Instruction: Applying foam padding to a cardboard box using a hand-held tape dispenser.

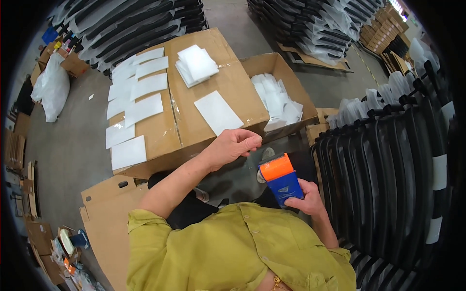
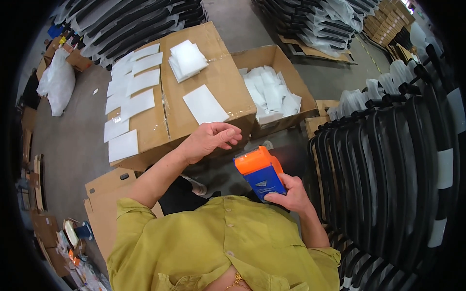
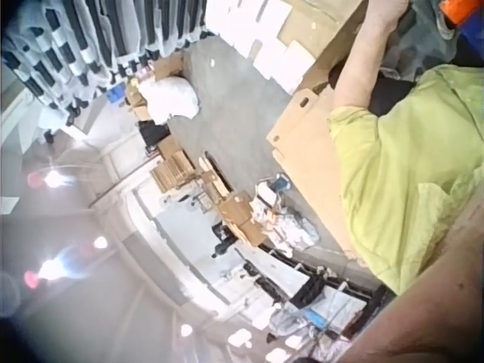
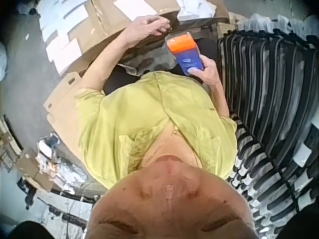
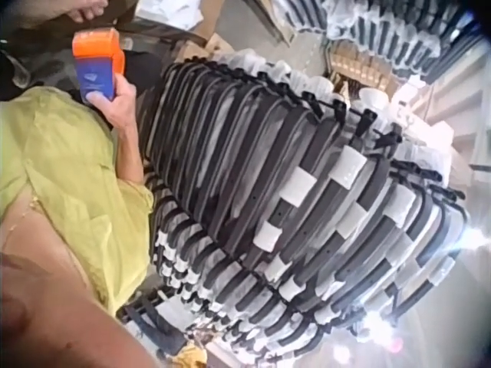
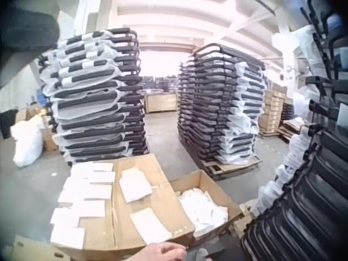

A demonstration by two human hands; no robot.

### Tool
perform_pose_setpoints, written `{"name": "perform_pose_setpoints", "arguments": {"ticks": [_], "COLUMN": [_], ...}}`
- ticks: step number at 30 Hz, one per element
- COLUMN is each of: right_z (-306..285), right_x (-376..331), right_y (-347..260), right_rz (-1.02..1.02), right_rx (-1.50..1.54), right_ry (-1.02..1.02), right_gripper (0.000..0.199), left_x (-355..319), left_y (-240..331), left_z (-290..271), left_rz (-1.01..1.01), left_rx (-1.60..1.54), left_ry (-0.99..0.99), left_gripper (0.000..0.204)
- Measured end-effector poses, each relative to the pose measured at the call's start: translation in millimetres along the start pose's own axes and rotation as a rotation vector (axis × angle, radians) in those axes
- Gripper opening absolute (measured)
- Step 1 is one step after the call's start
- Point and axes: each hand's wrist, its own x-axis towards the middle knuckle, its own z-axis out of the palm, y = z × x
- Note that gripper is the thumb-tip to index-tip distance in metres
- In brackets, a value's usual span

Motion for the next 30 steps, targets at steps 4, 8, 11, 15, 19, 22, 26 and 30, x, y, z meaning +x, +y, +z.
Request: {"name": "perform_pose_setpoints", "arguments": {"ticks": [4, 8, 11, 15, 19, 22, 26, 30], "right_z": [9.8, 18.8, 25.5, 32.9, 36.2, 27.8, 6.5, 8.2], "right_x": [-1.3, -1.0, 1.2, 8.9, 13.4, 9.5, -6.6, 5.5], "right_y": [-9.3, -10.1, -11.8, -17.7, -25.2, -25.6, -9.5, -13.0], "right_rz": [-0.026, -0.045, -0.011, -0.013, 0.103, 0.114, 0.213, 0.253], "right_rx": [-0.057, -0.053, -0.041, -0.016, 0.079, -0.022, 0.019, 0.131], "right_ry": [-0.059, -0.101, -0.134, -0.148, -0.136, -0.119, -0.276, -0.205], "right_gripper": [0.034, 0.034, 0.033, 0.033, 0.032, 0.032, 0.032, 0.031], "left_x": [-12.5, -18.2, -25.0, -27.6, -22.3, -16.5, 1.1, -0.9], "left_y": [14.5, 11.9, 6.3, -5.5, -12.6, -14.9, -10.1, -0.7], "left_z": [5.4, 3.3, 0.5, 1.4, -7.4, -23.7, -106.2, -84.3], "left_rz": [-0.151, -0.181, -0.162, -0.059, 0.011, 0.082, 0.214, 0.21], "left_rx": [-0.187, -0.118, -0.134, -0.197, -0.057, -0.068, 0.054, 0.14], "left_ry": [-0.156, -0.155, -0.119, 0.013, 0.224, 0.3, 0.817, 0.65], "left_gripper": [0.033, 0.023, 0.016, 0.013, 0.016, 0.016, 0.016, 0.022]}}
